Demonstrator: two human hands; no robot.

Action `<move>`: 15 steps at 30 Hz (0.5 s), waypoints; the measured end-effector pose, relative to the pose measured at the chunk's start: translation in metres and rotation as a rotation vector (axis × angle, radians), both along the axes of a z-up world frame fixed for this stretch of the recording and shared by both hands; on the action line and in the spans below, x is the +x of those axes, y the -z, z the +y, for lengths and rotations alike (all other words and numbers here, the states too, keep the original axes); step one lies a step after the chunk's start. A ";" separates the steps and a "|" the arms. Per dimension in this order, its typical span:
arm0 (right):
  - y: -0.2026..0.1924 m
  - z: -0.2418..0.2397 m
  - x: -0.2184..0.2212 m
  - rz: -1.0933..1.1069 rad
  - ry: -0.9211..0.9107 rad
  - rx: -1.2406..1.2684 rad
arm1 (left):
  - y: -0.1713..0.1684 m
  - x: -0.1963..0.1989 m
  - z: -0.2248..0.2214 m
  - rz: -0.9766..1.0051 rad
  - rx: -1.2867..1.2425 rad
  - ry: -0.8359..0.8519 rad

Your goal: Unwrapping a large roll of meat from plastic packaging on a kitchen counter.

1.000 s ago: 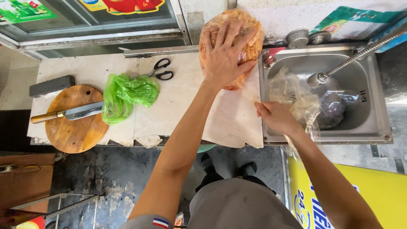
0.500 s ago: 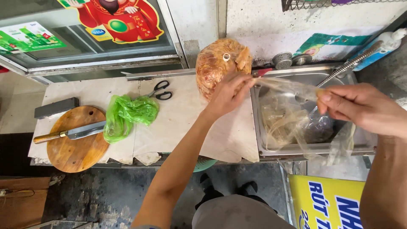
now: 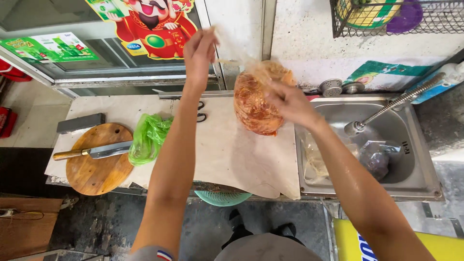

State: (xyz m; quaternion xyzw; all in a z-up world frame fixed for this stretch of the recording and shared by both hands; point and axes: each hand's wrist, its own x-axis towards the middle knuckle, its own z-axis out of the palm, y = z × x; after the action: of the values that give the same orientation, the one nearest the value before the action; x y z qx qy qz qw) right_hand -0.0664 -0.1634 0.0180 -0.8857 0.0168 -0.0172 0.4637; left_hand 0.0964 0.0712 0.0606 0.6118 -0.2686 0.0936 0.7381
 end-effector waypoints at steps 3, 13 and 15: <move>0.014 0.024 -0.012 -0.058 -0.113 -0.096 | 0.045 -0.022 0.044 0.184 0.045 -0.033; 0.043 0.028 -0.005 0.042 0.096 -0.205 | 0.096 -0.172 0.041 0.071 0.280 -0.187; 0.053 0.037 -0.004 0.016 0.139 -0.230 | 0.078 -0.199 0.029 -0.073 0.418 -0.167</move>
State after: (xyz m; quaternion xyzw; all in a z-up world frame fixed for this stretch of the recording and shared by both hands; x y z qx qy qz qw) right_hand -0.0703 -0.1267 -0.0348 -0.9298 0.0799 -0.0439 0.3566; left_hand -0.1031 0.0998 -0.0169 0.7677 -0.2571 0.1188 0.5747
